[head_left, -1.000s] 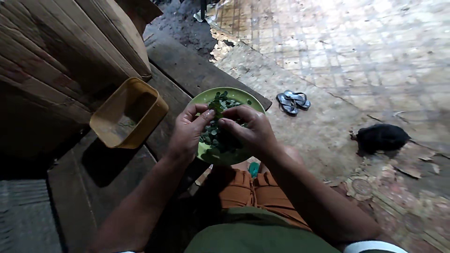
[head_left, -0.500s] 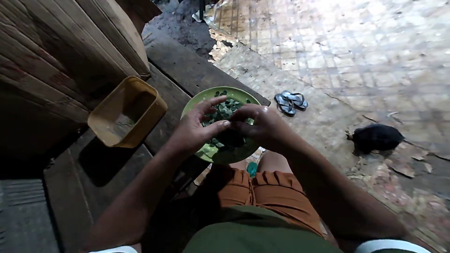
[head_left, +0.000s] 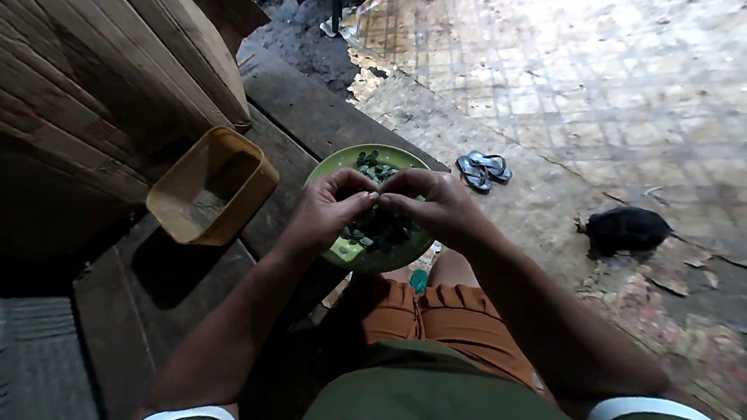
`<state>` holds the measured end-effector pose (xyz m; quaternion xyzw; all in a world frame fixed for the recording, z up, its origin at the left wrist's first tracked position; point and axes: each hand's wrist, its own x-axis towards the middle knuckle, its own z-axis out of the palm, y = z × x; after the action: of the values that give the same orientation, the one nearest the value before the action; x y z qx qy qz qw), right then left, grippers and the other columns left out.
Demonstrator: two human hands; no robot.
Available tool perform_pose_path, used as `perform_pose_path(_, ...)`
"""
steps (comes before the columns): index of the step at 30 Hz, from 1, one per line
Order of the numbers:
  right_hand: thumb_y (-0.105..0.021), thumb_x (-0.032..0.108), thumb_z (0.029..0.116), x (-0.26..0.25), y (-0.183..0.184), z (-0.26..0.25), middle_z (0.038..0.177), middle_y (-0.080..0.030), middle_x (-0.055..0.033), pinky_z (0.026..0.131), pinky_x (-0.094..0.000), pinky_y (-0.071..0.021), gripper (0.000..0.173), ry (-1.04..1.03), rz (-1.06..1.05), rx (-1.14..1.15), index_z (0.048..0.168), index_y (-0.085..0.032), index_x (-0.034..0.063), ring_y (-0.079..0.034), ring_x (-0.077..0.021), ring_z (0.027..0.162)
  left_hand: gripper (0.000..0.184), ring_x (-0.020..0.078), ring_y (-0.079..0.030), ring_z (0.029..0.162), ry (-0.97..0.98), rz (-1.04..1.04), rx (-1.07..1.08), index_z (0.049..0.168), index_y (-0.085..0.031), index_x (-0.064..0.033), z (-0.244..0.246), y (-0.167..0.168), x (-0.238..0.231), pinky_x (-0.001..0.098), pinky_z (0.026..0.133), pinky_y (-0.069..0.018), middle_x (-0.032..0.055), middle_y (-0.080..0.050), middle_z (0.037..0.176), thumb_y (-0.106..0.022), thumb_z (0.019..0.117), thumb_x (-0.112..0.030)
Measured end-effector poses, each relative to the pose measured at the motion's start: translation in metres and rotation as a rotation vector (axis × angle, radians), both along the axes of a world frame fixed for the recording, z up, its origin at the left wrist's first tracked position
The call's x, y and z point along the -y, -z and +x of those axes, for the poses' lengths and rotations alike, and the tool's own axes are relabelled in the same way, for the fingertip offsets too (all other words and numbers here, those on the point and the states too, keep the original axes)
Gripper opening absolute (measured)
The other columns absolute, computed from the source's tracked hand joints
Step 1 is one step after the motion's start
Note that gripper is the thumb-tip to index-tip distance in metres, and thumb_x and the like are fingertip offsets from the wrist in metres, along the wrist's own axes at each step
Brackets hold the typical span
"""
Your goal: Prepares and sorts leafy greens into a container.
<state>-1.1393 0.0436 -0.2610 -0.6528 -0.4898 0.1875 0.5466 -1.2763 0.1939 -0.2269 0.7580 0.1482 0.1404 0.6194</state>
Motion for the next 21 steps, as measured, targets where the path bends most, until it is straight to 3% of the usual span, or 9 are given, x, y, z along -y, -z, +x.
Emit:
perform_pose_path(5,-0.064,0.022,0.0993,0.001,0.0,0.005,0.087,-0.07,0.0042,0.073,-0.0227,-0.0562,0.014,0.003,-0.007,0.057,0.103,-0.071,0.0095,-0.065,-0.0005,0.078,0.008,0.0093,-0.07,0.071,-0.054,-0.063,0.006,0.102,-0.066,-0.0021,-0.004,-0.003,0.001,0.0257,0.07,-0.0628,0.0018,-0.069,0.086,-0.064,0.0959,0.002)
perform_pose_path(9,-0.065,0.022,0.0979,0.006,0.004,0.016,0.086,-0.071,0.0053,0.074,-0.0219,-0.055,0.015,0.015,-0.024,0.039,0.101,-0.073,0.0106,-0.065,0.0007,0.078,0.007,0.0095,-0.07,0.073,-0.086,0.031,-0.007,0.102,-0.066,-0.0021,-0.008,-0.007,-0.009,0.0258,0.071,-0.063,0.0023,-0.069,0.086,-0.064,0.0962,0.002)
perform_pose_path(11,-0.065,0.022,0.0973,0.008,0.003,0.017,0.086,-0.07,0.0061,0.074,-0.0215,-0.0544,0.014,0.014,-0.039,0.023,0.1,-0.073,0.0115,-0.064,0.0013,0.079,0.015,0.007,-0.068,0.089,-0.031,0.261,-0.043,0.109,-0.068,-0.0053,-0.01,-0.005,-0.015,0.025,0.08,-0.0592,0.0012,-0.07,0.1,-0.068,0.0944,-0.005)
perform_pose_path(13,-0.065,0.02,0.0971,0.008,0.002,0.016,0.087,-0.071,0.0057,0.075,-0.022,-0.0553,0.012,0.011,-0.056,0.027,0.101,-0.073,0.0116,-0.065,0.0006,0.079,0.033,0.0094,-0.062,0.116,0.068,0.498,-0.056,0.125,-0.067,-0.0094,-0.012,-0.003,-0.017,0.0311,0.097,-0.0536,0.0027,-0.066,0.126,-0.072,0.0931,-0.017)
perform_pose_path(15,-0.065,0.02,0.0972,0.007,0.001,0.014,0.087,-0.071,0.0048,0.075,-0.0224,-0.0561,0.013,-0.003,-0.062,0.056,0.102,-0.073,0.011,-0.066,-0.0007,0.08,0.039,0.012,-0.058,0.124,0.133,0.634,-0.003,0.13,-0.066,-0.0089,-0.009,-0.001,-0.015,0.034,0.105,-0.0485,0.0055,-0.064,0.131,-0.073,0.0925,-0.02)
perform_pose_path(17,-0.065,0.02,0.097,0.006,0.002,0.014,0.086,-0.071,0.0049,0.074,-0.0226,-0.0562,0.013,-0.021,-0.054,0.065,0.102,-0.073,0.0108,-0.066,-0.0009,0.079,0.03,0.0093,-0.063,0.115,0.135,0.706,0.019,0.122,-0.071,-0.0103,-0.006,-0.002,-0.011,0.0315,0.101,-0.0517,0.0029,-0.069,0.12,-0.073,0.0938,-0.019)
perform_pose_path(19,-0.066,0.018,0.0966,0.004,0.002,0.014,0.085,-0.071,0.0051,0.073,-0.0216,-0.0563,0.011,-0.036,-0.04,0.068,0.101,-0.073,0.0106,-0.066,-0.0007,0.078,0.015,0.0054,-0.068,0.097,0.109,0.746,0.021,0.109,-0.074,-0.0116,-0.003,-0.001,-0.009,0.0276,0.089,-0.0568,-0.0006,-0.072,0.103,-0.07,0.0959,-0.017)
perform_pose_path(21,-0.066,0.018,0.0966,0.004,0.001,0.014,0.086,-0.071,0.0051,0.073,-0.0215,-0.0565,0.011,-0.048,-0.036,0.063,0.101,-0.073,0.0105,-0.066,-0.0008,0.079,0.009,0.0055,-0.068,0.087,0.09,0.783,0.011,0.102,-0.074,-0.0118,-0.001,0.001,-0.009,0.0276,0.081,-0.0577,-0.0014,-0.072,0.095,-0.068,0.0972,-0.017)
